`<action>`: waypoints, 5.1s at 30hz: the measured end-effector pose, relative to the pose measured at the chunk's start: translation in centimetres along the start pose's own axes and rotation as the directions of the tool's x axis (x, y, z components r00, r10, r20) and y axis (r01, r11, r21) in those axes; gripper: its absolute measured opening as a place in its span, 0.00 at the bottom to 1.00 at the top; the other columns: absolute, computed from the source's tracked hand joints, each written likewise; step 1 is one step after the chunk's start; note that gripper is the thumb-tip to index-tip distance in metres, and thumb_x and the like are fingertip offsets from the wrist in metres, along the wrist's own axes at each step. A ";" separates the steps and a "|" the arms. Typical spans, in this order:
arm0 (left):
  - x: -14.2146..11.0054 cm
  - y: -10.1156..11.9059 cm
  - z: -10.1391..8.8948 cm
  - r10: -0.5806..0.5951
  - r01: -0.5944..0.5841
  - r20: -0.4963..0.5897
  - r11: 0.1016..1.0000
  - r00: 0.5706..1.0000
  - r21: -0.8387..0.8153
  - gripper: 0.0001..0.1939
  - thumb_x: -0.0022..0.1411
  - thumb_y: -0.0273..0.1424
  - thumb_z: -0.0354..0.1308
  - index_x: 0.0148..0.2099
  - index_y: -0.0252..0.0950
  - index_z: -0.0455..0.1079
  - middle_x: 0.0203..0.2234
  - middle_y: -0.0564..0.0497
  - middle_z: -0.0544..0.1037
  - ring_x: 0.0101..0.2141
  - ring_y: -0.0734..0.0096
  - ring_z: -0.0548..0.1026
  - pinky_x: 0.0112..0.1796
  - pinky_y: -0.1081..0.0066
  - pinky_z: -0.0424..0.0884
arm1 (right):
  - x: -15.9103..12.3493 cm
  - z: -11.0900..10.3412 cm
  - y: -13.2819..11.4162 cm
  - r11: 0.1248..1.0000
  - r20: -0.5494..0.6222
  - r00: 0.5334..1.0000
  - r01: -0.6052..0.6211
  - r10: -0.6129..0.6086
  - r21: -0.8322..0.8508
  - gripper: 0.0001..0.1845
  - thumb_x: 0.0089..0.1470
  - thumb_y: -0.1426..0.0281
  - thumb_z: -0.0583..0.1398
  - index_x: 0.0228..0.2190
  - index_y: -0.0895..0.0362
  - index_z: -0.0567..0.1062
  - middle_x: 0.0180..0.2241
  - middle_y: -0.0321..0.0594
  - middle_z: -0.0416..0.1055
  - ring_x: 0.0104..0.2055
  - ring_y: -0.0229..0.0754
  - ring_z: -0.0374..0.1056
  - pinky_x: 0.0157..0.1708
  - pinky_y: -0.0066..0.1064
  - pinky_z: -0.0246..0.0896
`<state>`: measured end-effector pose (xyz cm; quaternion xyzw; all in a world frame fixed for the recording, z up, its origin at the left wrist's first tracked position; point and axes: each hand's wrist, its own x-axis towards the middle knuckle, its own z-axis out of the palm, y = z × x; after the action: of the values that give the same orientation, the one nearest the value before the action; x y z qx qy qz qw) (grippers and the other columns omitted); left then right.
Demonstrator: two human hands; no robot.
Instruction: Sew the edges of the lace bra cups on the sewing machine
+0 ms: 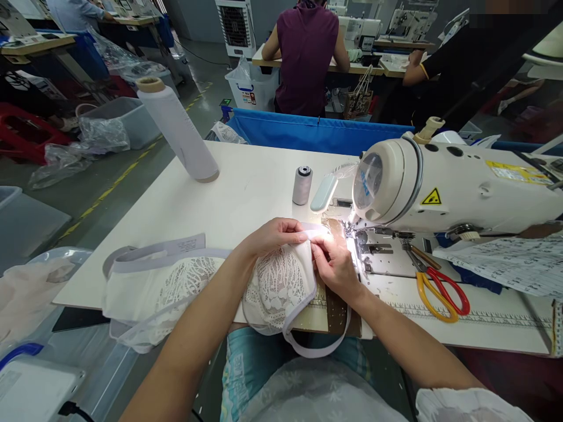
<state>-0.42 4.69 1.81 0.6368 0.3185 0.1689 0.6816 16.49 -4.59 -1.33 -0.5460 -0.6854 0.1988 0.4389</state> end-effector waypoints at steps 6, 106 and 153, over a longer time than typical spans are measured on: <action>0.0 0.1 0.1 -0.005 0.005 -0.005 1.000 1.000 0.004 0.12 0.55 0.37 0.60 0.29 0.32 0.68 0.23 0.55 0.67 0.25 0.78 0.63 0.28 0.74 0.59 | 0.0 0.0 0.0 1.000 -0.008 1.000 0.005 -0.005 -0.003 0.09 0.59 0.71 0.54 0.36 0.57 0.74 0.23 0.35 0.70 0.22 0.36 0.65 0.24 0.28 0.61; 0.1 0.0 1.0 -0.026 0.036 -0.050 0.979 0.998 0.202 0.13 0.55 0.34 0.57 0.23 0.34 0.61 0.20 0.56 0.61 0.22 0.79 0.57 0.25 0.74 0.51 | 0.8 -0.9 0.2 0.936 -0.075 0.992 0.073 -0.105 -0.343 0.11 0.57 0.66 0.57 0.32 0.59 0.77 0.24 0.38 0.68 0.22 0.36 0.60 0.23 0.28 0.53; 0.0 0.0 1.2 -0.032 0.059 -0.088 0.946 0.996 0.318 0.15 0.55 0.36 0.55 0.23 0.35 0.55 0.19 0.58 0.55 0.21 0.79 0.54 0.24 0.74 0.49 | 1.2 -3.4 1.0 0.926 0.245 0.955 0.240 -0.170 -0.292 0.11 0.59 0.71 0.53 0.35 0.57 0.75 0.29 0.40 0.74 0.28 0.40 0.68 0.30 0.30 0.60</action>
<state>0.40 3.78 1.78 0.7238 0.3840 0.1252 0.5594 19.87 -3.89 0.19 -0.5099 -0.8053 0.0961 0.2868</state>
